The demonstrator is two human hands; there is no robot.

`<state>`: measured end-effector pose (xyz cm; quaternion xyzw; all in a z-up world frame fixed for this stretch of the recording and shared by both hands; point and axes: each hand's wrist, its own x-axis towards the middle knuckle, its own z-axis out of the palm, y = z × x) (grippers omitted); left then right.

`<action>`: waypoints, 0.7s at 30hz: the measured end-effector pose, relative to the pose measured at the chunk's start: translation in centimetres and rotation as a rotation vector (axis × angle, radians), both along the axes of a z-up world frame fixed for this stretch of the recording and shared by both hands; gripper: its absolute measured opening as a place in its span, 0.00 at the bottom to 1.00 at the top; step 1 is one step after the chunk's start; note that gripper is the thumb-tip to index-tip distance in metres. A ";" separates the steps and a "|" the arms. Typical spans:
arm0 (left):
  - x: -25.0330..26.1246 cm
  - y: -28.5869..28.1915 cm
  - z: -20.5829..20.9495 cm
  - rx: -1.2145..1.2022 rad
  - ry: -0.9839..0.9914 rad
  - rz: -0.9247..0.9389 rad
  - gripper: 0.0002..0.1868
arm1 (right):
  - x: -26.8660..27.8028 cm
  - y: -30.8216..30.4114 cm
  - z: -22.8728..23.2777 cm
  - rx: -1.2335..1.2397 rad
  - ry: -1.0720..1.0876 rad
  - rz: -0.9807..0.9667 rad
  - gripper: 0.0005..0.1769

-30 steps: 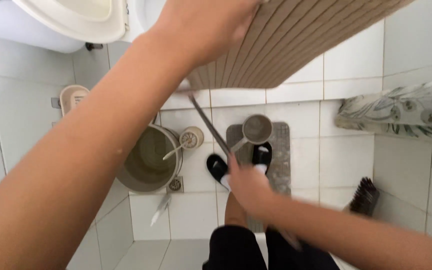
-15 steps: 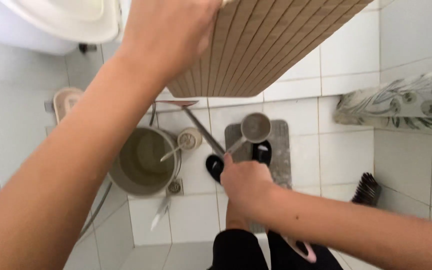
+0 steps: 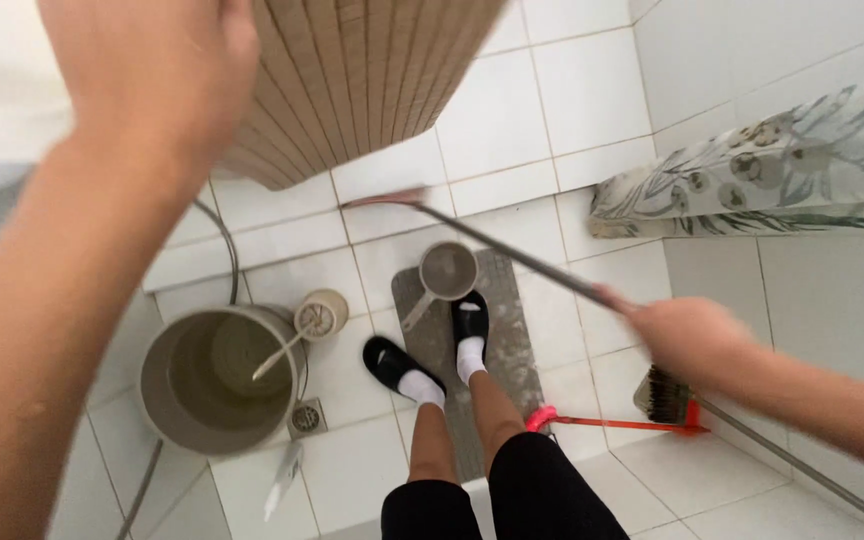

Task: Clean the bathroom floor and bath mats.

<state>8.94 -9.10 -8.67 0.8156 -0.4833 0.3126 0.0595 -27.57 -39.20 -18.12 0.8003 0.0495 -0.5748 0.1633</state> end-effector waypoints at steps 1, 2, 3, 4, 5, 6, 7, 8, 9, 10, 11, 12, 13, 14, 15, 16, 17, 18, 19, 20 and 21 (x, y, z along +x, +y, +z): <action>0.6 -0.4 -0.3 -0.019 -0.011 0.012 0.01 | -0.5 -1.6 1.0 -0.012 -0.022 -0.198 0.49; 1.2 -0.9 -0.6 -0.038 -0.021 0.025 0.02 | -1.1 -3.2 2.0 -0.022 -0.045 -0.396 0.46; 1.7 -1.4 -0.9 -0.055 -0.037 0.003 0.02 | -1.1 -3.9 1.5 -0.036 -0.065 -0.417 0.46; 2.2 -2.1 -1.3 -0.071 0.032 -0.006 0.04 | -1.0 -4.6 1.0 0.126 -0.218 -0.783 0.38; 2.4 -2.7 -1.5 -0.084 0.109 -0.013 0.09 | -1.4 -5.3 0.8 0.300 -0.373 -1.139 0.32; 2.3 -3.3 -0.8 -0.095 0.100 -0.034 0.09 | 1.3 -4.7 0.5 0.292 -0.392 -1.155 0.32; 2.2 -3.6 -0.2 -0.077 0.152 0.002 0.04 | 4.1 -3.8 0.1 0.419 -0.396 -1.339 0.31; 2.0 -3.9 0.3 -0.058 0.205 0.036 0.03 | 6.8 -3.2 -0.5 0.551 -0.400 -1.519 0.30; 1.7 -4.3 0.4 -0.063 0.201 0.011 0.03 | 8.3 -2.3 -2.4 0.545 -0.417 -1.540 0.30; 1.4 -4.7 0.4 0.036 0.296 0.112 0.09 | 9.8 -1.6 -4.3 0.726 -0.422 -1.778 0.28; 1.0 -5.1 0.3 0.132 0.390 0.218 0.15 | 11.4 -1.2 -6.2 0.916 -0.423 -2.006 0.27; 0.3 -6.0 0.5 0.127 0.388 0.194 0.15 | 11.4 -1.7 -8.6 0.911 -0.445 -2.022 0.27; -0.3 -6.7 0.8 0.103 0.506 0.252 0.16 | 11.5 -1.9 -11.0 1.031 -0.362 -2.105 0.25; -0.8 -7.3 1.0 0.081 0.627 0.307 0.16 | 11.6 -2.0 -13.5 1.154 -0.275 -2.181 0.24; -1.4 -8.1 1.0 0.096 0.637 0.292 0.16 | 8.6 -2.4 -13.9 1.145 -0.273 -2.206 0.24; -1.9 -8.9 1.1 0.055 0.731 0.295 0.16 | 5.7 -2.6 -14.3 1.196 -0.280 -2.367 0.17; -2.2 -9.7 1.1 0.012 0.824 0.293 0.15 | 3.0 -2.7 -14.7 1.247 -0.297 -2.528 0.20; -2.5 -10.5 0.6 0.026 0.832 0.273 0.15 | -2.0 -2.2 -12.4 1.238 -0.307 -2.554 0.20; -2.2 -11.7 0.4 0.008 0.776 0.237 0.15 | -5.2 -2.6 -10.7 0.961 -0.350 -2.547 0.15; -1.7 -12.9 0.3 -0.011 0.720 0.201 0.14 | -8.4 -2.8 -9.2 0.689 -0.387 -2.520 0.20; -1.1 -13.4 -1.0 -0.012 0.703 0.193 0.14 | -10.2 -3.5 -9.0 0.710 -0.399 -2.522 0.20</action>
